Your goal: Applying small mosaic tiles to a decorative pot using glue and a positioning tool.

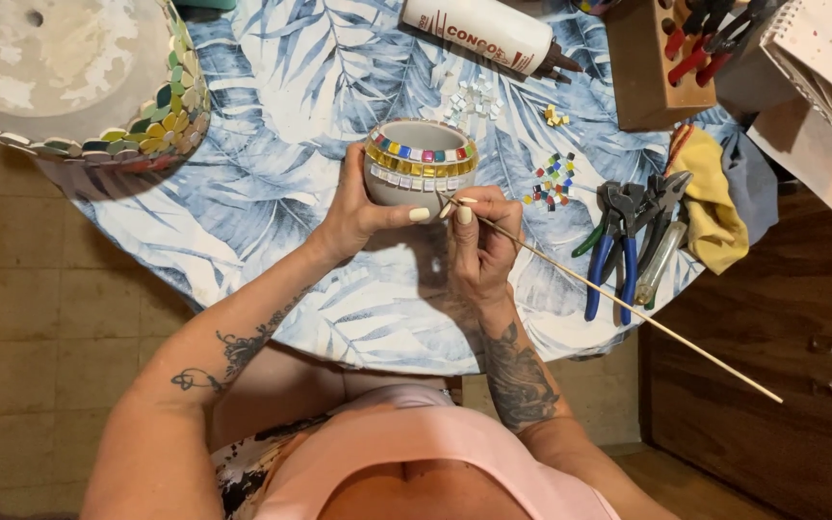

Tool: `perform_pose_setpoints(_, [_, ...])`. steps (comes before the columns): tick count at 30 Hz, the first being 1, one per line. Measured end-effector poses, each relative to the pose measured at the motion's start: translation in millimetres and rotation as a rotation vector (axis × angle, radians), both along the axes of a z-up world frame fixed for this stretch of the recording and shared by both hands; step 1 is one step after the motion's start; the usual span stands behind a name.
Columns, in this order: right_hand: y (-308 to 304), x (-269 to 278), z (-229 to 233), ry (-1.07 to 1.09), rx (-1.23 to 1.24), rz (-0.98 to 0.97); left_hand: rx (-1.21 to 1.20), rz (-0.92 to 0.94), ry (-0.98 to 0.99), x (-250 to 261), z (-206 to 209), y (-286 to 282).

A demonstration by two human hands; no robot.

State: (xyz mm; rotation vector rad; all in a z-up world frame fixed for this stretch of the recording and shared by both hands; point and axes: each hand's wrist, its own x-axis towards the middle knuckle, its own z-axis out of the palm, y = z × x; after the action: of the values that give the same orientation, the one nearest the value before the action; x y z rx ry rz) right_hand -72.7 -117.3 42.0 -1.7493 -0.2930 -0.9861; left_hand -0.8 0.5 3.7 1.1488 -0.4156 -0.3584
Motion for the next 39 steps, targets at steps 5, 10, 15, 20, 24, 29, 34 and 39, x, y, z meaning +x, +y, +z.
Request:
perform_pose_setpoints(5, [0.2,0.2,0.5,-0.005,0.003,0.008,-0.001,0.006,0.001,-0.7,-0.3,-0.4])
perform_pose_setpoints(10, [1.6,0.5,2.3,-0.015,0.004,0.017,0.016,0.001,0.005,-1.1,4.3,0.9])
perform_pose_setpoints(15, [1.7,0.5,1.8,-0.045,0.042,0.025,0.023,-0.002,0.011,0.8,-2.6,0.8])
perform_pose_setpoints(20, [1.2,1.7,-2.8,-0.114,0.087,-0.022,0.004,-0.034,0.007,0.0,3.2,0.9])
perform_pose_setpoints(24, [0.0,-1.4,-0.7,-0.119,0.119,-0.029,-0.02,-0.075,0.045,0.6,2.8,2.4])
perform_pose_setpoints(29, [-19.0,-8.6,-16.1,-0.148,0.211,-0.002,-0.04,-0.098,0.086,1.5,1.4,3.3])
perform_pose_setpoints(34, [-49.6,-61.7,-54.3,-0.022,0.473,0.148,-0.064,-0.073,0.077,2.1,2.4,3.3])
perform_pose_setpoints(39, [-55.2,-123.1,-40.0,0.686,-0.123,-0.06,-0.02,-0.074,0.04,4.3,5.3,3.0])
